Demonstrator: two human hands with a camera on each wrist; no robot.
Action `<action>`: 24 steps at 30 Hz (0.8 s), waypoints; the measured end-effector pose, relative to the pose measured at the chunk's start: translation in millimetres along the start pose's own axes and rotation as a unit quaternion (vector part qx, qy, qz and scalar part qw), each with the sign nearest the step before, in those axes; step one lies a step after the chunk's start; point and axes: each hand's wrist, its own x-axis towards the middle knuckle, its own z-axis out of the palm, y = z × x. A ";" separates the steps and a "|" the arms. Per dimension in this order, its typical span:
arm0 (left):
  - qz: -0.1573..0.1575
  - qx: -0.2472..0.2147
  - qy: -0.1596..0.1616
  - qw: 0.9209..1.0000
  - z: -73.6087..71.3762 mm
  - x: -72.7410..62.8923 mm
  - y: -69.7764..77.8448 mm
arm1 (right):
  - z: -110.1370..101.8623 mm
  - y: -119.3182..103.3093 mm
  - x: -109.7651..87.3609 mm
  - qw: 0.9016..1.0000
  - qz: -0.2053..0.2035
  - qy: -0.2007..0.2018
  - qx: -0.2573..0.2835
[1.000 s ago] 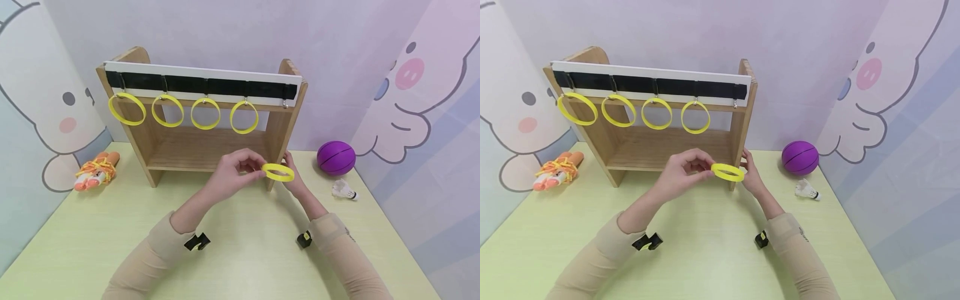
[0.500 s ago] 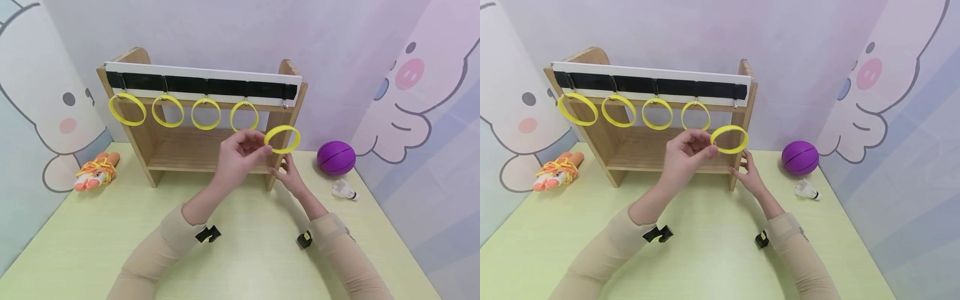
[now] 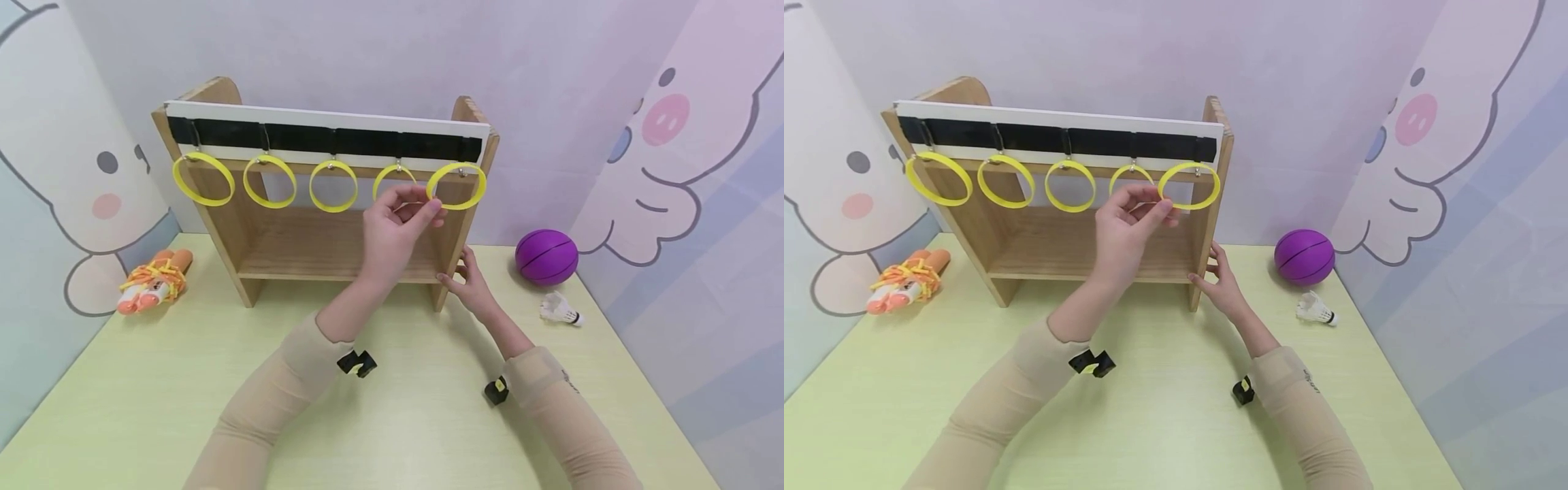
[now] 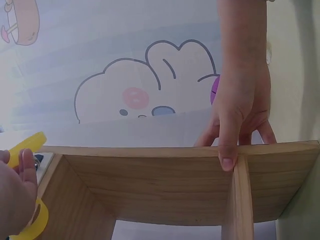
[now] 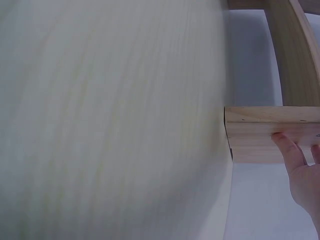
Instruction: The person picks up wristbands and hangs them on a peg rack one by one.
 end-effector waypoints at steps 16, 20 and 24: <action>-0.007 0.048 0.014 0.999 -5.0 -2.7 -11.0 | 3.8 -30.3 -9.1 1.000 0.016 -0.007 -0.001; -0.013 0.059 0.008 0.998 -7.6 -5.4 -12.6 | 4.0 -31.6 -9.8 1.000 0.012 -0.007 -0.006; -0.008 0.074 -0.001 0.997 -9.9 -8.4 -12.0 | 3.5 -31.3 -9.6 1.000 0.012 -0.005 -0.004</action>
